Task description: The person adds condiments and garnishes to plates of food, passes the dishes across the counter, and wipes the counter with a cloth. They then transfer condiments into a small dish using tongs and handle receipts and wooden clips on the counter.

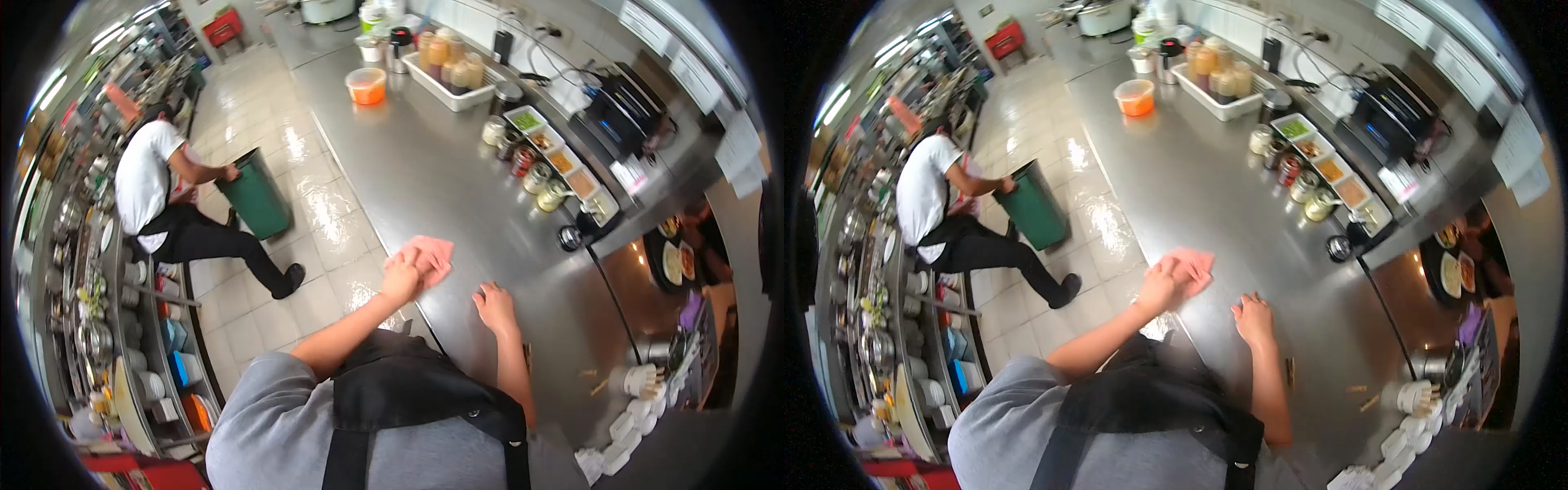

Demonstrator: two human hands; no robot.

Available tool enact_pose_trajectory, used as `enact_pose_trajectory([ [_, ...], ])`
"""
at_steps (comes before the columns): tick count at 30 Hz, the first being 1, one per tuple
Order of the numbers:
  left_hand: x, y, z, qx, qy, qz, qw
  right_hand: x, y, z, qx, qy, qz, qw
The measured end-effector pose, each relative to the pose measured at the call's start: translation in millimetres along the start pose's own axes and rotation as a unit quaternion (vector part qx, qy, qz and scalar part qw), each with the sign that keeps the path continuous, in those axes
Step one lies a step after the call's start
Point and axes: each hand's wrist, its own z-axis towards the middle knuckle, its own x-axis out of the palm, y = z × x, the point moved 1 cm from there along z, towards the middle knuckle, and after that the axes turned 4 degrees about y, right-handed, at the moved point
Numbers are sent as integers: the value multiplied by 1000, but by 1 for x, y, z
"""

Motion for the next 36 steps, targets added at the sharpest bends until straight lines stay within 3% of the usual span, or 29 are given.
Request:
enact_pose_trajectory([
  [5,-30,-5,24,-69,-13,-107,992,12,-5,-9,10,2,54,999],
  [7,-41,-14,30,-33,17,-191,981,9,-7,-20,18,-24,93,995],
  [9,-48,-35,27,-14,34,-170,985,-5,3,-37,11,-56,179,982],
  [11,-50,-58,25,51,-24,-186,981,-13,-2,-54,28,-78,188,979],
  [13,-41,-71,25,75,15,-167,983,-22,-14,-73,71,-111,112,985],
  [15,-47,-92,22,121,45,0,992,-36,-27,-98,116,-108,12,987],
  [17,-51,-95,39,132,73,-65,986,-44,-38,-117,211,-58,2,976],
  [20,-106,-119,80,239,38,-174,955,-32,-65,-139,213,-46,70,973],
  [24,-211,-158,174,375,-56,-345,859,-16,-102,-161,185,-96,130,969],
  [25,-227,-170,200,325,12,-495,806,-27,-102,-172,236,-108,127,957],
  [29,-326,-233,257,266,96,-698,658,-35,-135,-204,356,-144,69,921],
  [32,-343,-271,327,247,60,-799,545,-36,-141,-218,422,-166,119,884],
  [33,-347,-282,344,249,63,-799,544,-32,-144,-222,424,-168,120,882],
  [36,-354,-305,359,210,2,-866,453,-12,-142,-230,449,-140,134,872],
])
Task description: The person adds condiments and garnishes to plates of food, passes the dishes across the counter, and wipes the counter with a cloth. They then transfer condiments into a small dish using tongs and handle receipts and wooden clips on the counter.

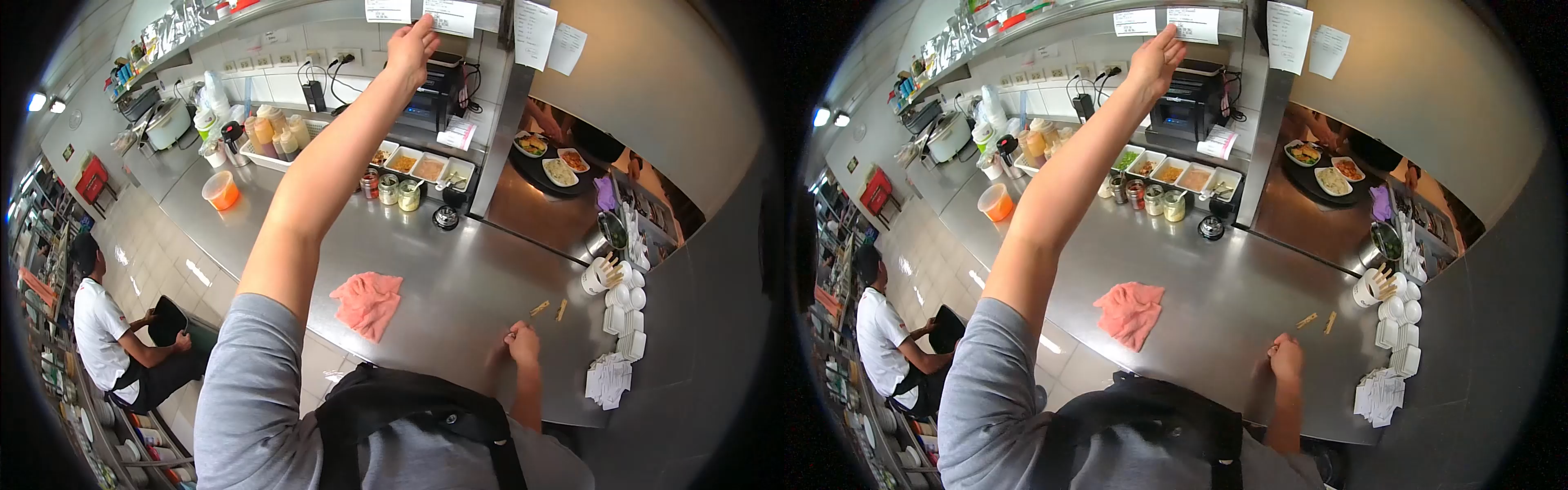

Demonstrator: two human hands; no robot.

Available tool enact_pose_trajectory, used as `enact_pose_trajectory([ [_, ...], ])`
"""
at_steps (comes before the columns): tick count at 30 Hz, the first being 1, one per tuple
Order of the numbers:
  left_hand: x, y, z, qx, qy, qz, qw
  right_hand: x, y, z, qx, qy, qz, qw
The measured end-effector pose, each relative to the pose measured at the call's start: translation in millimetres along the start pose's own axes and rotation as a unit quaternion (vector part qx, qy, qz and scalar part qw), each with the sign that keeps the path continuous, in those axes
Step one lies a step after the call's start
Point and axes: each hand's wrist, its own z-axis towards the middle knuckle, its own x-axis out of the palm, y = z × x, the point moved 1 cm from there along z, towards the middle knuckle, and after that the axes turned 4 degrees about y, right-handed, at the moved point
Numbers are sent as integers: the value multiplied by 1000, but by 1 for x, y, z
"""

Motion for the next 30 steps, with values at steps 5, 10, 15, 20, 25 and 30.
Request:
enact_pose_trajectory([
  [5,1,24,-53,17,-44,17,999,13,16,-32,-15,-175,6,984],
  [10,-47,98,-187,-98,12,206,974,22,2,-22,28,-101,34,994],
  [15,-116,160,-359,-180,44,404,896,17,0,-15,-10,-124,38,992],
  [20,-177,172,-449,-220,132,536,804,17,30,-12,-143,-119,155,970],
  [25,-199,165,-466,-174,152,596,769,41,96,-8,-182,30,306,934],
  [30,-198,159,-469,-125,150,638,745,80,131,-11,-206,47,233,949],
])
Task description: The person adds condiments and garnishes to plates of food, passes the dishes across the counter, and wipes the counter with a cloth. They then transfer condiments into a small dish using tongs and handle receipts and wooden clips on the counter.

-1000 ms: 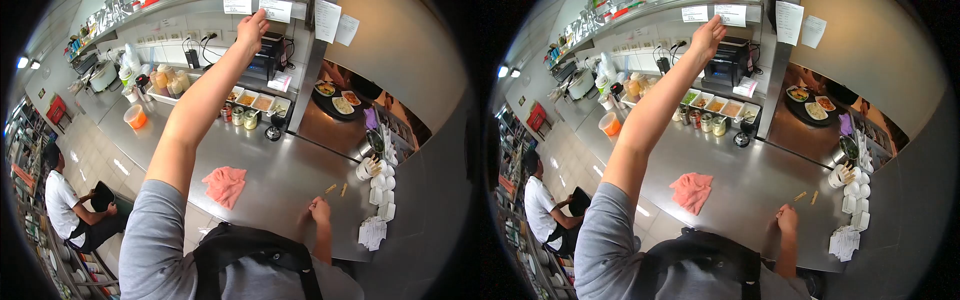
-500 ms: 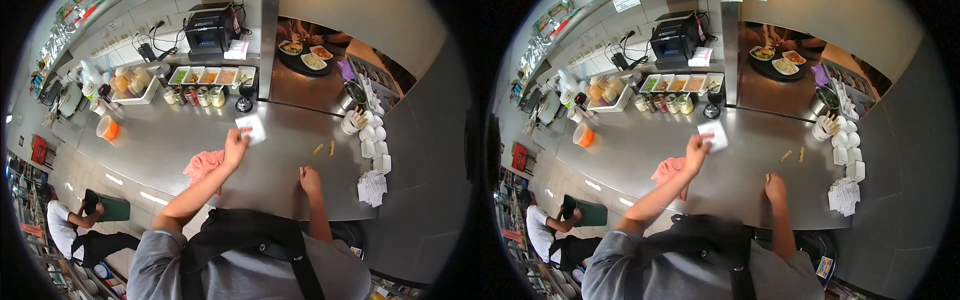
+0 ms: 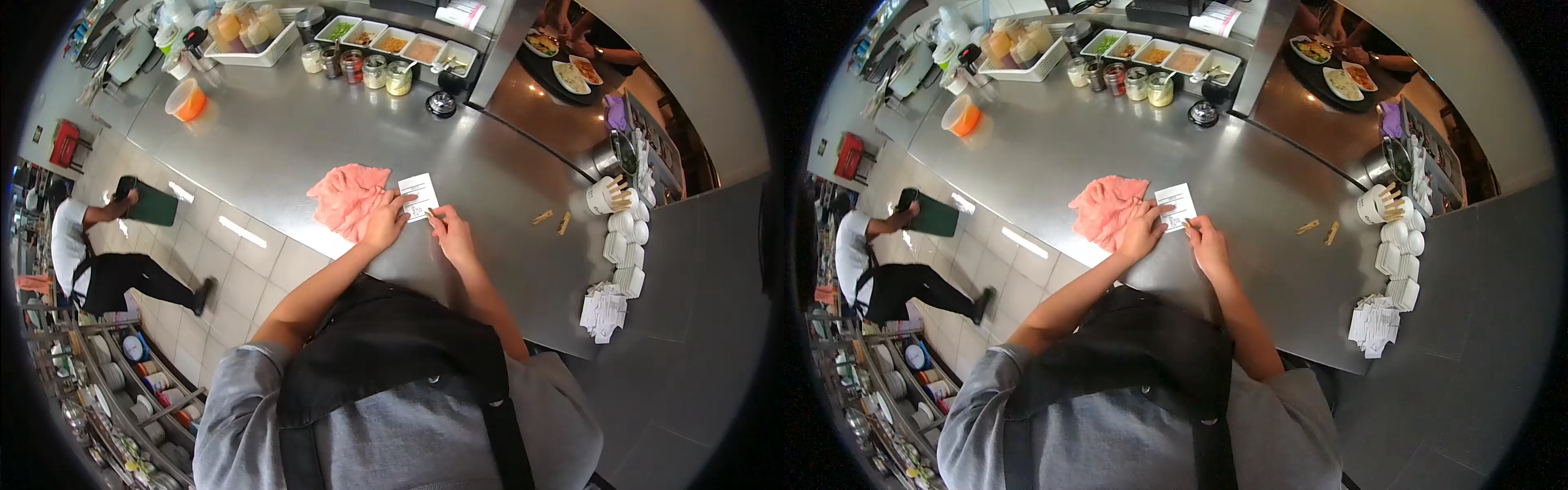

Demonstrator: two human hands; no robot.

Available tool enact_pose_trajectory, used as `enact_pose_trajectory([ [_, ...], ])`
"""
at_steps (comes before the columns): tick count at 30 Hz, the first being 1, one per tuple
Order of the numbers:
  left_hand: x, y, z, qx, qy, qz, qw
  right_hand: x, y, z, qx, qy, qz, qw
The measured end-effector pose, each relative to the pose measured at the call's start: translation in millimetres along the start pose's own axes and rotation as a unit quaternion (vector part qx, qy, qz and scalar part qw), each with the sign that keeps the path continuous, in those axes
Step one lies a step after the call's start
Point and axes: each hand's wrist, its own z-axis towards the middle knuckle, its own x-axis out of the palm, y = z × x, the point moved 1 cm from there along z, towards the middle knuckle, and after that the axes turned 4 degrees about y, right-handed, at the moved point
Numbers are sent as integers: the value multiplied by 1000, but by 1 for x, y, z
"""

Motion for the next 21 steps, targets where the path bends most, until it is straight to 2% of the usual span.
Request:
enact_pose_trajectory([
  [1,0,0,-1,-2,-13,-7,1000,9,-9,4,-27,-24,-53,998],
  [3,8,4,-5,1,-38,-11,999,11,-24,8,-56,-34,-44,997],
  [15,11,12,-4,10,-15,-5,1000,23,-11,14,-87,3,-81,993],
  [19,12,10,-4,-9,-9,-16,1000,28,-9,15,-155,1,-128,980],
  [21,10,8,-6,-16,-1,-14,1000,15,-9,16,-133,-54,-199,969],
])
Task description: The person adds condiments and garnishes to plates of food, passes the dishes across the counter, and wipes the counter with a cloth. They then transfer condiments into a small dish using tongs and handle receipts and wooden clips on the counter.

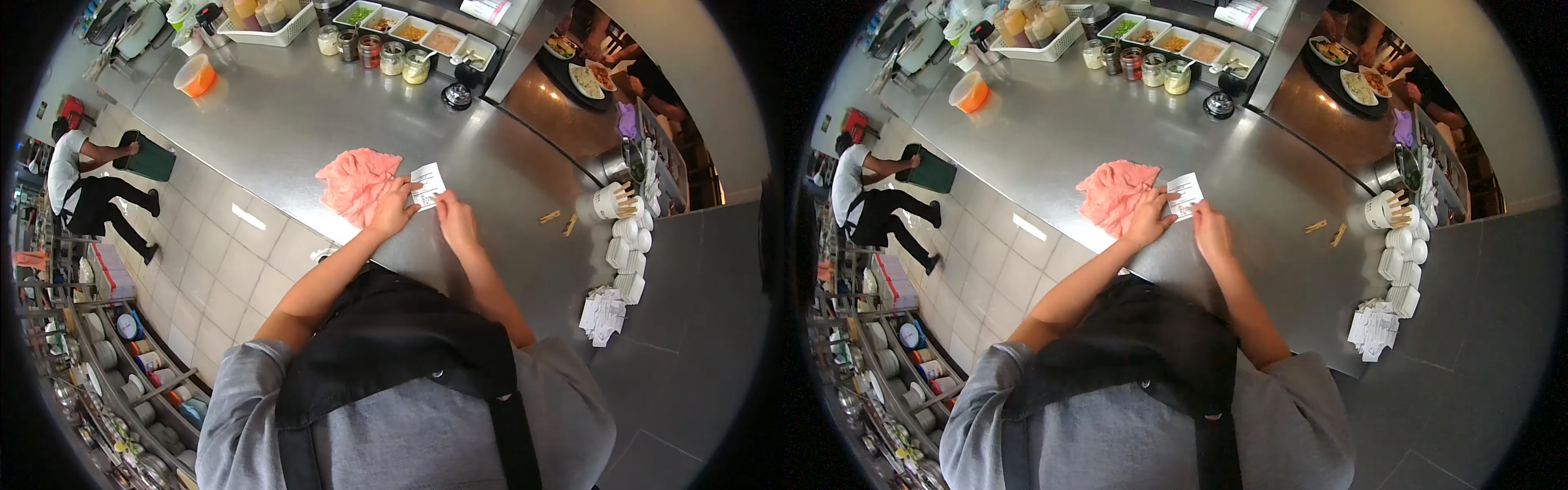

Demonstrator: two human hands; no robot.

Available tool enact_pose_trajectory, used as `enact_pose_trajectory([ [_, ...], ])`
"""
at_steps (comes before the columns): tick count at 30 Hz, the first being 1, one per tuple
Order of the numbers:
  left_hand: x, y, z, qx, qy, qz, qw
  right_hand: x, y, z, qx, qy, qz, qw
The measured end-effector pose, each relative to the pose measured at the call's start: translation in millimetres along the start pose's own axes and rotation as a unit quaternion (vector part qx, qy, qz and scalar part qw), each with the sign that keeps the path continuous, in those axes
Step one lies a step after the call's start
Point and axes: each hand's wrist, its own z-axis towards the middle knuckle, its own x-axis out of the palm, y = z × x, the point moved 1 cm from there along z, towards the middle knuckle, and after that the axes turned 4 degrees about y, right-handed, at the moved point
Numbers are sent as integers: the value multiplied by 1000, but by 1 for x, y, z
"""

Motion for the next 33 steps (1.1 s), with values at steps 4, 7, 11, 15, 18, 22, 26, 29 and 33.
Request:
enact_pose_trajectory([
  [4,-1,-3,0,18,-15,28,999,-24,-8,6,62,-18,-39,997],
  [7,-1,-4,3,14,-17,20,1000,-21,8,4,12,23,44,999],
  [11,-4,-6,1,15,-20,13,1000,5,12,-4,-22,33,46,998],
  [15,-4,-5,0,-3,-3,-19,1000,-17,-4,2,38,-16,-31,999],
  [18,-3,-5,0,4,-5,2,1000,-24,1,2,31,7,-11,999],
  [22,-3,-5,0,2,-11,-3,1000,4,19,-9,-1,32,-2,999],
  [26,-1,-1,0,10,-8,0,1000,-14,-19,-5,100,-26,-63,993],
  [29,-8,-4,2,31,-3,8,999,-57,-54,-13,111,-100,-39,988],
  [33,-5,-3,0,52,-31,-11,998,-94,-92,-47,172,-154,-22,973],
])
